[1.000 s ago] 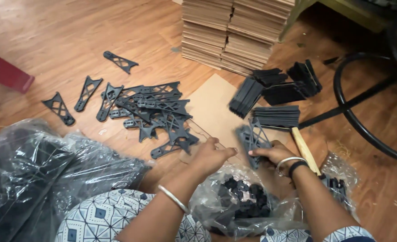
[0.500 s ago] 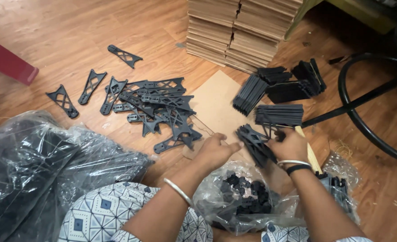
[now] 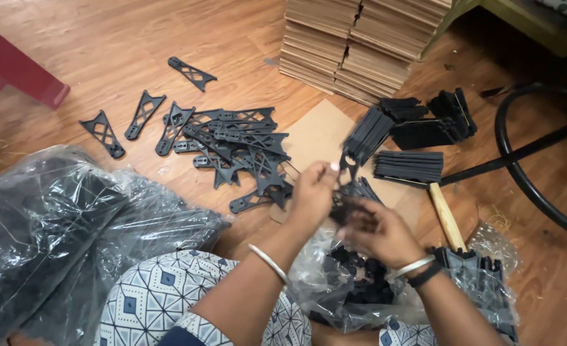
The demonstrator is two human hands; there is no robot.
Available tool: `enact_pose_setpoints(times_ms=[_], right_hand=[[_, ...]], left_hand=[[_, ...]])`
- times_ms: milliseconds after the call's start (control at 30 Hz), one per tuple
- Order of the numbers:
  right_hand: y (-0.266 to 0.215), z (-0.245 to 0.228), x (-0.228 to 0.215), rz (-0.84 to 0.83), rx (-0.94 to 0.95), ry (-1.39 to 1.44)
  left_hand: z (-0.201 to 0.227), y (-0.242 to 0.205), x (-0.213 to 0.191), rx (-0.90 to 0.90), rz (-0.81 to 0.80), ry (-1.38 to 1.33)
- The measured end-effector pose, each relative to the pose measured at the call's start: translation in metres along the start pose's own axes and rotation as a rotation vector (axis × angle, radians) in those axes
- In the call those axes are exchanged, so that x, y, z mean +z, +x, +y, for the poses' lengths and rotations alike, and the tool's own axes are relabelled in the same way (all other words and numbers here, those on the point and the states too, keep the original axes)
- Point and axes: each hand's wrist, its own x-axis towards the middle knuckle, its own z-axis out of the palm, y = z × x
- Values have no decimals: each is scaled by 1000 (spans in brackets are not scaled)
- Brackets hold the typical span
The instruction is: Sorting and stacking black plastic frame components on the floor.
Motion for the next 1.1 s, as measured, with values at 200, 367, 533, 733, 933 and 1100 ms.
enact_pose_setpoints(times_ms=[200,367,533,733,933,1100], right_hand=[[-6,119,8,-225,328,-1011],[-4,119,25,-194,211,-1188],[0,136,9,-186,208,-1159],[-21,44,-36,-25,373,-660],[-47,27,-128,131,461,81],[-47,-18,-90,285,431,555]], left_hand=[[50,-7,-12,-88,-7,-295],[49,-12,-9,-41,-74,-213],[68,-17,-5,-178,-188,-346],[88,-31,-4,-357,-210,-254],[58,-42,9,-419,-432,-161],[51,-54,11,-299,-542,151]])
